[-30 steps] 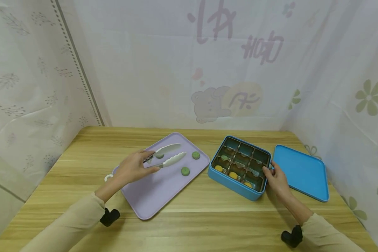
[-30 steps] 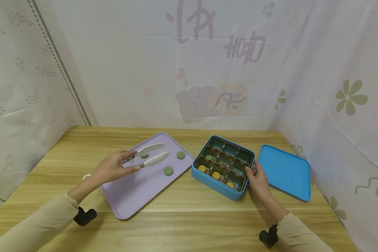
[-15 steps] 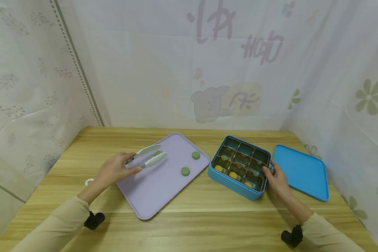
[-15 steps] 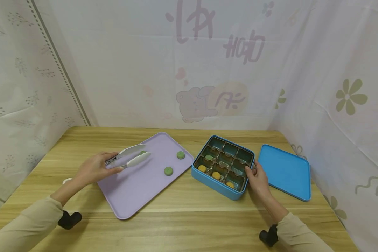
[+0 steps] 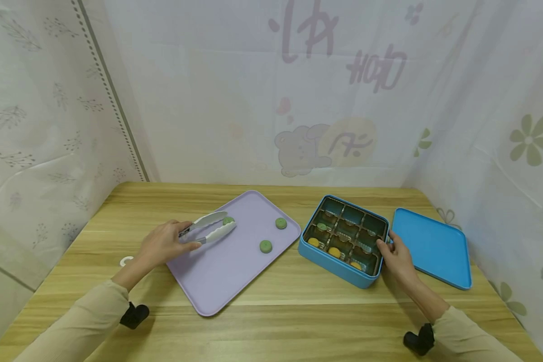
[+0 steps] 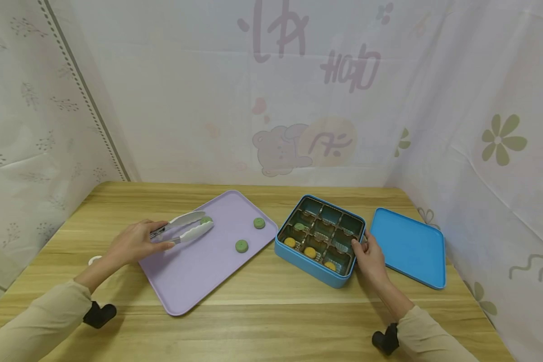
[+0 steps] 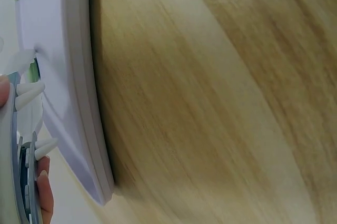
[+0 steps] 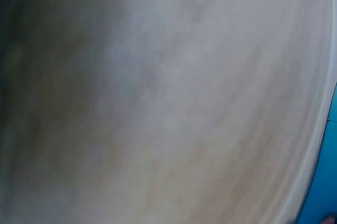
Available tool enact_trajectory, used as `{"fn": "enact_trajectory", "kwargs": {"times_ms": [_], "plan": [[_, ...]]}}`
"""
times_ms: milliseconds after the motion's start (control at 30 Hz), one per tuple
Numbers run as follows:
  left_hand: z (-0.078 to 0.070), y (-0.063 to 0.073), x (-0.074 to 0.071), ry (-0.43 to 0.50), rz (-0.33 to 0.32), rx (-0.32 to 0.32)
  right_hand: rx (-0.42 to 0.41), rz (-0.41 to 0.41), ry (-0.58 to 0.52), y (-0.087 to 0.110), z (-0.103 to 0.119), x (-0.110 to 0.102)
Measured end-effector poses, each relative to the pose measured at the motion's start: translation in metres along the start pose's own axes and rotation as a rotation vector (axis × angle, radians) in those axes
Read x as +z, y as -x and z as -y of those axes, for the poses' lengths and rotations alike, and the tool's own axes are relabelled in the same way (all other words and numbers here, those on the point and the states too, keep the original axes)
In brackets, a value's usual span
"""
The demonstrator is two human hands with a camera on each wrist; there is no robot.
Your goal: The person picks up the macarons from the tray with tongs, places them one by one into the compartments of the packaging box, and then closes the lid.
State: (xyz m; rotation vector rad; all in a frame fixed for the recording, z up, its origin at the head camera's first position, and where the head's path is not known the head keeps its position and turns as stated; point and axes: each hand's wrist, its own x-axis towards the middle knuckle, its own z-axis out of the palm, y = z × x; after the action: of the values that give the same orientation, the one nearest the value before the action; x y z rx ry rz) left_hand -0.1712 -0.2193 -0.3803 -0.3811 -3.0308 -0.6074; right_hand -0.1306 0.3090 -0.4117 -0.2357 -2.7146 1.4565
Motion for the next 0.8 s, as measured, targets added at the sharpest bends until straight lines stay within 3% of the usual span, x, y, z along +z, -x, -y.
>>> {"fn": "enact_trajectory", "kwargs": {"times_ms": [800], "plan": [[-0.0018, -0.0017, 0.0044, 0.060, 0.016, -0.019, -0.006, -0.007, 0.016, -0.0022, -0.0031, 0.0000]]}}
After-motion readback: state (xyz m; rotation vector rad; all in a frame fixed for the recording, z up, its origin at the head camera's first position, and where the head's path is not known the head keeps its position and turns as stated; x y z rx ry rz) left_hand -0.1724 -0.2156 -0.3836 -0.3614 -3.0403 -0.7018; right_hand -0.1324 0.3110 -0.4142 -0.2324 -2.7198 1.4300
